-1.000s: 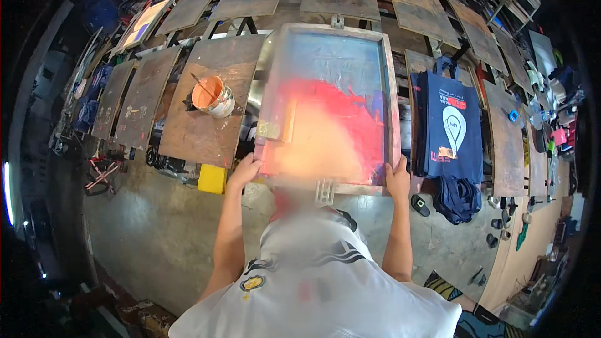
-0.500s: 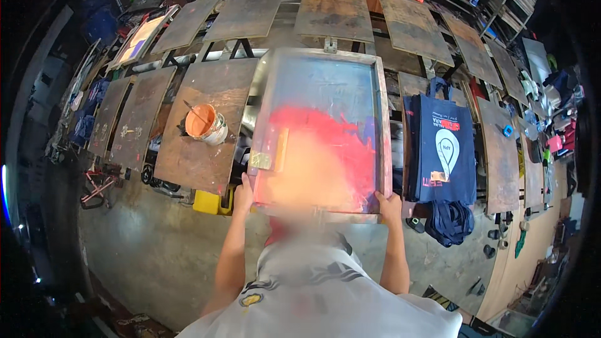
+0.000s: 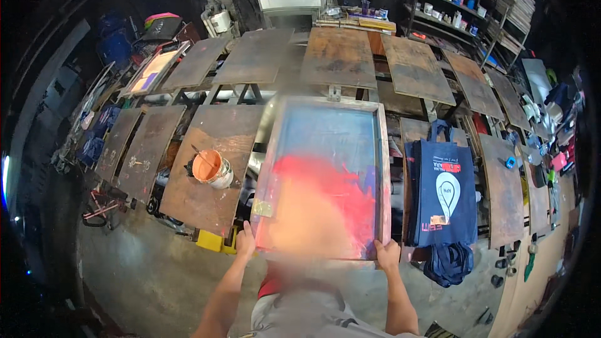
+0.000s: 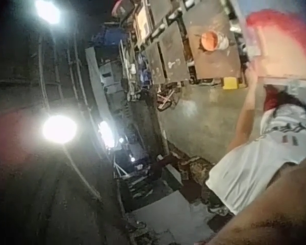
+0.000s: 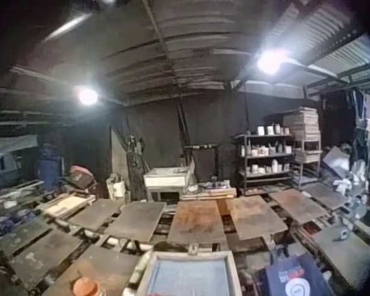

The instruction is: Manually applying ink through a screen printing mesh onto apparel using a squeegee and scraper tool.

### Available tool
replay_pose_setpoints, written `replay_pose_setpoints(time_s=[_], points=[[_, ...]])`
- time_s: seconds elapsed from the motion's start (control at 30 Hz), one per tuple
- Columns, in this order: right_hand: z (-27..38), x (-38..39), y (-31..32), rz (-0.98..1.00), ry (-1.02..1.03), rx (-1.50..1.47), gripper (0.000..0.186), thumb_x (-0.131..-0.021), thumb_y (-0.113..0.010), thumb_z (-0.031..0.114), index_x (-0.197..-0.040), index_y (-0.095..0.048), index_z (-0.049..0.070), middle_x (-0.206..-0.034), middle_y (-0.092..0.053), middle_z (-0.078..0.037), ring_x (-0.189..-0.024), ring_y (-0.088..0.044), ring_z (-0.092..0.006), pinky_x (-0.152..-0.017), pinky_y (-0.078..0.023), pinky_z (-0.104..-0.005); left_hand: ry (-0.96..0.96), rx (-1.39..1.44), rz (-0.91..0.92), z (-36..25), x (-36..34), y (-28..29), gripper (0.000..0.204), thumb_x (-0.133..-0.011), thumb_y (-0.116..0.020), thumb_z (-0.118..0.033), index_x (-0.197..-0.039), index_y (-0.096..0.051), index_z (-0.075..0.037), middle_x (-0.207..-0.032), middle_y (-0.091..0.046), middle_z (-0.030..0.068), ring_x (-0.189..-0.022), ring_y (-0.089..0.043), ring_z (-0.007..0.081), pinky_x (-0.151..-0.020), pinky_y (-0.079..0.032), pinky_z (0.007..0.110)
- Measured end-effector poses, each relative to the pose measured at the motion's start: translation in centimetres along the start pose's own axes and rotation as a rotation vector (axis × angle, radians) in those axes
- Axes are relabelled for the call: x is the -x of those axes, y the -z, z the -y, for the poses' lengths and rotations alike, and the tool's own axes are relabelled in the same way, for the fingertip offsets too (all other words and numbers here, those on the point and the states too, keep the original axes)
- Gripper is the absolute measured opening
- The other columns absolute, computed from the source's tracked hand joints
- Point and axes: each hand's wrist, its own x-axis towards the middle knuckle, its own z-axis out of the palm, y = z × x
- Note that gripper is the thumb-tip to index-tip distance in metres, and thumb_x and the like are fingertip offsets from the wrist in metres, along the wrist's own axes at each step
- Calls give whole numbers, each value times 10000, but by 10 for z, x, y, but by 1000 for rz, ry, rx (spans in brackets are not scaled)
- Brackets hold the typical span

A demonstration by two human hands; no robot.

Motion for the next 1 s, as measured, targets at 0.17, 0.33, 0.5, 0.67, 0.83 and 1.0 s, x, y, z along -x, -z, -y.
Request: replay_pose_setpoints(time_s=[0.17, 0.33, 0.5, 0.67, 0.83, 1.0], points=[[-21, -8, -13, -119, 130, 2, 531, -758, -778, 390, -729, -613, -114, -702, -631, -324, -703, -681, -440, -634, -518, -489, -69, 16, 22, -10, 8, 10, 898, -1017, -178, -589, -921, -656, 165, -990, -622, 399, -1018, -587, 540, -923, -434, 566], [-37, -18, -24, -109, 146, 19, 556, -744, -767, 416, -755, -643, -126, -741, -642, -337, -745, -686, -454, -669, -530, -490, -148, 37, -23, -1, 1, 4, 910, -1016, -163, -587, -895, -654, 169, -965, -621, 406, -1001, -590, 551, -911, -442, 579], [-30, -17, -20, -98, 127, 21, 577, -737, -741, 432, -778, -660, -138, -782, -651, -351, -809, -693, -453, -722, -539, -490, -80, 80, 70, 7, -4, 2, 928, -1010, -162, -604, -970, -650, 184, -1041, -609, 417, -1086, -583, 520, -980, -429, 535], [-19, -17, -15, -151, 162, 49, 587, -734, -753, 443, -787, -678, -138, -778, -656, -350, -829, -703, -442, -753, -547, -489, -120, 133, -10, 8, -5, 3, 889, -1020, -176, -573, -936, -661, 167, -998, -626, 399, -1055, -598, 520, -956, -439, 543], [17, -2, 10, -160, 186, -22, 639, -743, -715, 475, -710, -640, -159, -693, -615, -369, -752, -702, -450, -684, -532, -498, -122, 147, 5, -13, 0, 35, 897, -1012, -191, -588, -1013, -642, 187, -1095, -597, 418, -1135, -571, 508, -999, -421, 525], [60, 2, 15, -169, 255, -73, 630, -730, -733, 457, -685, -624, -162, -664, -612, -354, -729, -701, -441, -664, -523, -499, -102, 251, -35, -25, 2, 80, 874, -1008, -222, -595, -1096, -627, 174, -1151, -598, 399, -1176, -561, 490, -1025, -408, 501]])
